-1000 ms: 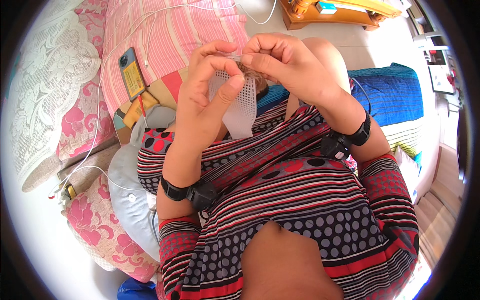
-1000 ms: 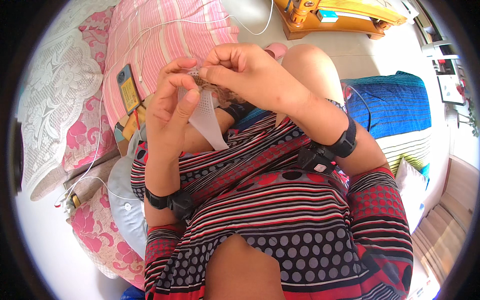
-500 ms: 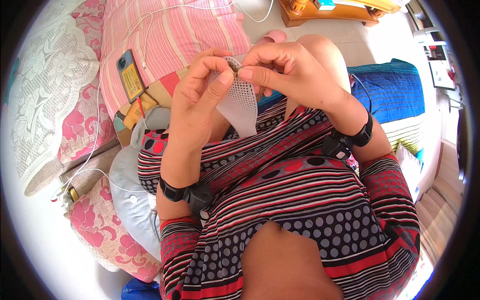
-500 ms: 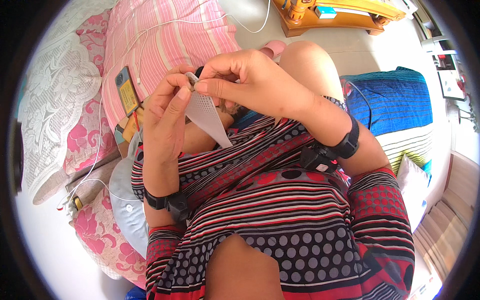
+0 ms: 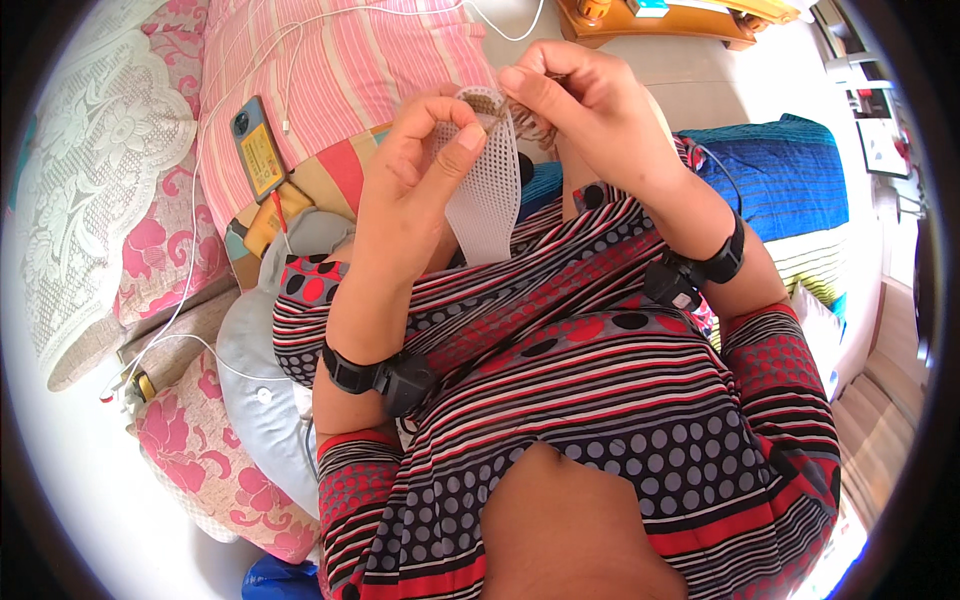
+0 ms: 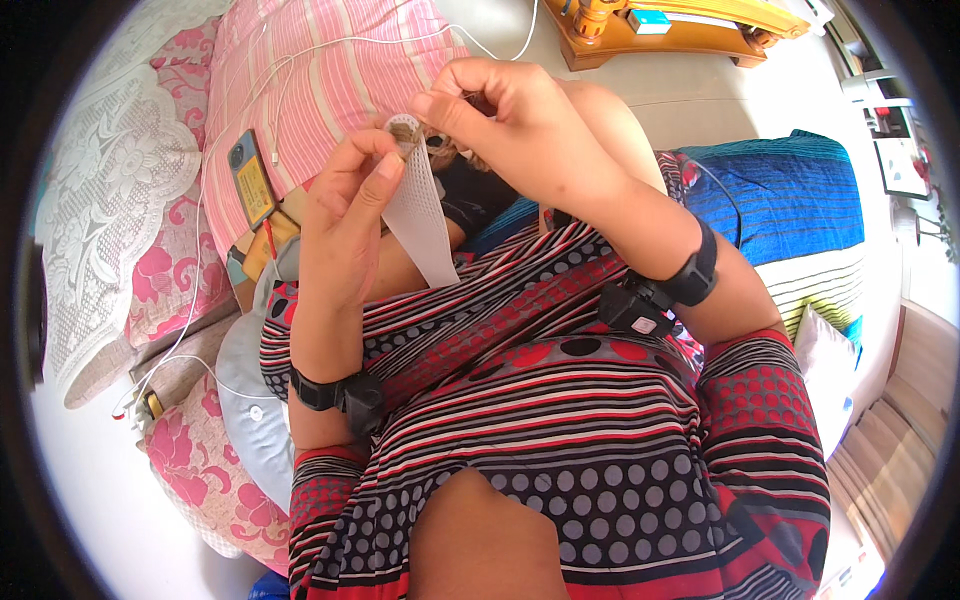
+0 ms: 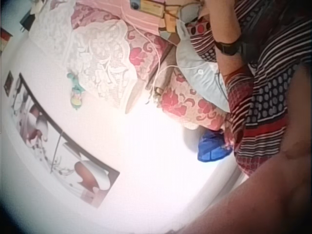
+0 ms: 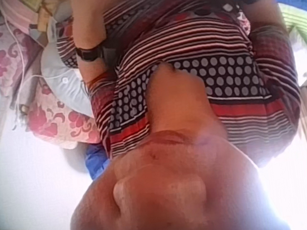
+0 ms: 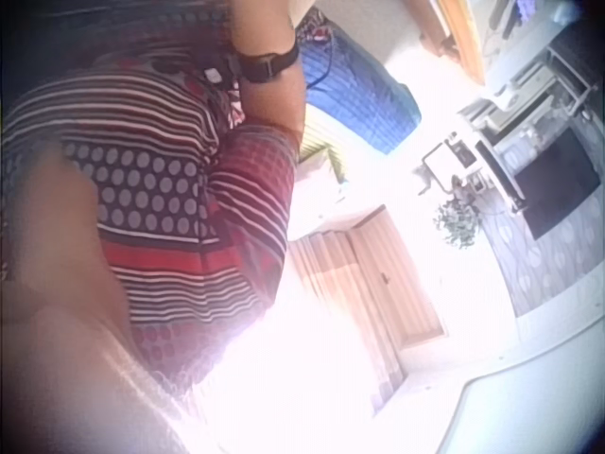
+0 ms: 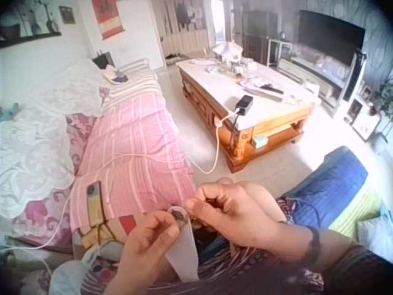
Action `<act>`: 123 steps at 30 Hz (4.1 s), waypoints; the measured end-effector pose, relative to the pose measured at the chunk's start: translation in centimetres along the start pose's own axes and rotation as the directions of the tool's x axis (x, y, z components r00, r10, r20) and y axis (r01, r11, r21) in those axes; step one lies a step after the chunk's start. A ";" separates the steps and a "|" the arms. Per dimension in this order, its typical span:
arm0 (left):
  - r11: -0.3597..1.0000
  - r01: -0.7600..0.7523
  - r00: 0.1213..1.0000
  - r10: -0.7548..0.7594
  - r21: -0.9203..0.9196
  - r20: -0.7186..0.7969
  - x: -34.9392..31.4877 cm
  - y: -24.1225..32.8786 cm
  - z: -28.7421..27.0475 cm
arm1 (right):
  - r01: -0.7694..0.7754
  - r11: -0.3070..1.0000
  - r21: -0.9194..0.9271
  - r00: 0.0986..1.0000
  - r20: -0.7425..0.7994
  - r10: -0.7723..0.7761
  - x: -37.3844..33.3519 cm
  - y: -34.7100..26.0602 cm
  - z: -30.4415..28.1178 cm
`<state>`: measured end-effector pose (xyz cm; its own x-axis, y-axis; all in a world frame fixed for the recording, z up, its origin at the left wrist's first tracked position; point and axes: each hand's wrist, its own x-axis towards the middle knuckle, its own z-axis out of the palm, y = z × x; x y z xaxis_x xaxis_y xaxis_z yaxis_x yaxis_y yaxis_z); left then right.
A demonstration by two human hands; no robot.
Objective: The person sews a brown thread through the edge of a white mesh insole using a needle while sitting on a bed.
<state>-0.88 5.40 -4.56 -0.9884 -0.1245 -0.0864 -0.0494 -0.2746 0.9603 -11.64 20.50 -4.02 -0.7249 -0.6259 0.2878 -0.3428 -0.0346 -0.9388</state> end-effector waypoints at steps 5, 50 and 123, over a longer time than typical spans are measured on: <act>0.931 -0.285 0.946 0.312 0.228 -0.090 0.3 -0.6 0.6 | -0.209 0.946 0.248 0.978 0.037 0.206 -0.1 0.4 0.2; 0.969 0.084 0.996 -0.088 0.233 0.007 2.9 -2.6 1.2 | 0.199 0.877 -0.437 0.966 0.238 -0.100 -1.7 2.4 -3.1; 0.955 0.189 0.879 -0.268 0.227 0.395 8.5 -2.7 14.1 | -0.292 0.931 -0.220 0.948 -0.196 0.251 -17.7 2.0 -20.1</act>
<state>-11.16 18.51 -4.11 -0.9119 0.3407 -0.2289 -0.2670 -0.0689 0.9612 -11.52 47.19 -7.23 -0.8905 -0.4489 0.0748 -0.2391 0.3216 -0.9162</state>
